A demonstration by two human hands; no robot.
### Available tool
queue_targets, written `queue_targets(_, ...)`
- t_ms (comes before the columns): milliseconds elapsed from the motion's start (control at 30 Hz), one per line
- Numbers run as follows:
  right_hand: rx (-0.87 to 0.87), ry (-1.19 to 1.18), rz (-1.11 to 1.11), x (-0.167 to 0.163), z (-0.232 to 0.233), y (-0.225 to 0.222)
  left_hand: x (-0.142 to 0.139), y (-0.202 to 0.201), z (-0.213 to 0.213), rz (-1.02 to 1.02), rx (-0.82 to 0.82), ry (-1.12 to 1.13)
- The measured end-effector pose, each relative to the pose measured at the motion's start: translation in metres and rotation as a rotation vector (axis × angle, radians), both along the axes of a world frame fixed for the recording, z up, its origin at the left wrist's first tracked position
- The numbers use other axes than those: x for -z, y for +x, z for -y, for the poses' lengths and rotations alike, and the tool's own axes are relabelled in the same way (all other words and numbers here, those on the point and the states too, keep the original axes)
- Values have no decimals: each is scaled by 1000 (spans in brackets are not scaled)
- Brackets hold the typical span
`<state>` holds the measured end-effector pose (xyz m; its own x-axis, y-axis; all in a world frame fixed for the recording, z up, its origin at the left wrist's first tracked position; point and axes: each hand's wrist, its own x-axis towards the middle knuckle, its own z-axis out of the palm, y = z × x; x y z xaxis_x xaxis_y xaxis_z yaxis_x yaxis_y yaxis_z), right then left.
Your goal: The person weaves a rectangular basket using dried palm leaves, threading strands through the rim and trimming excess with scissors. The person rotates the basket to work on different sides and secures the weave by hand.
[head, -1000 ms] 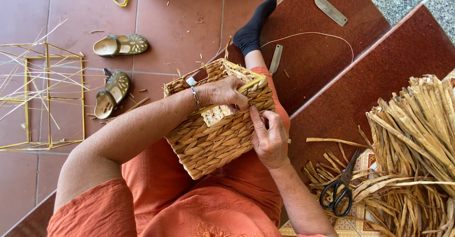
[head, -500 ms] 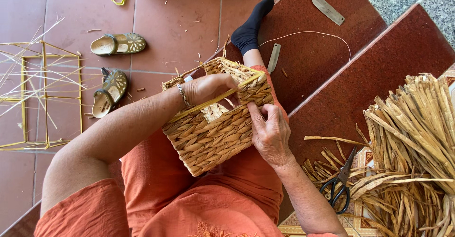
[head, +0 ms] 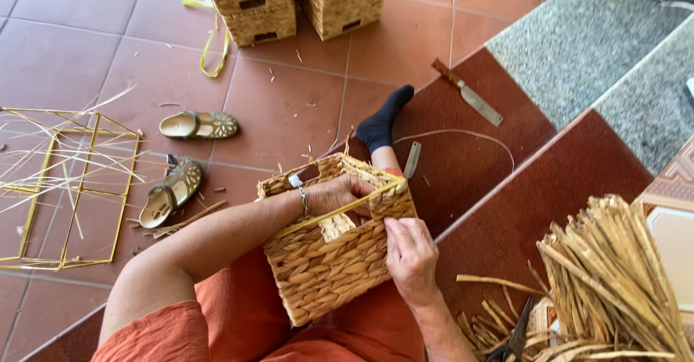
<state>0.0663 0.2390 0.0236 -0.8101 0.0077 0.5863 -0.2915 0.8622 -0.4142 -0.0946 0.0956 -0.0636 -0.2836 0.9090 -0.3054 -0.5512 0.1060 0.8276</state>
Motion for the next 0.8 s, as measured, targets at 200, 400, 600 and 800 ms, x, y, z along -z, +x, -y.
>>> queue_targets(200, 6, 257, 77, 13, -6, 6, -5, -5, -5, -142, 43, -49)
queue_targets(400, -14, 128, 77, 9, -6, 4, -17, -7, -12, -80, 73, -78)
queue_targets(600, 49, -223, 104, 3, 1, 10, -9, -3, -8, -106, 81, 137)
queue_targets(800, 96, -251, 84, 6, 2, 4, -6, -5, -3, -71, 117, -2)
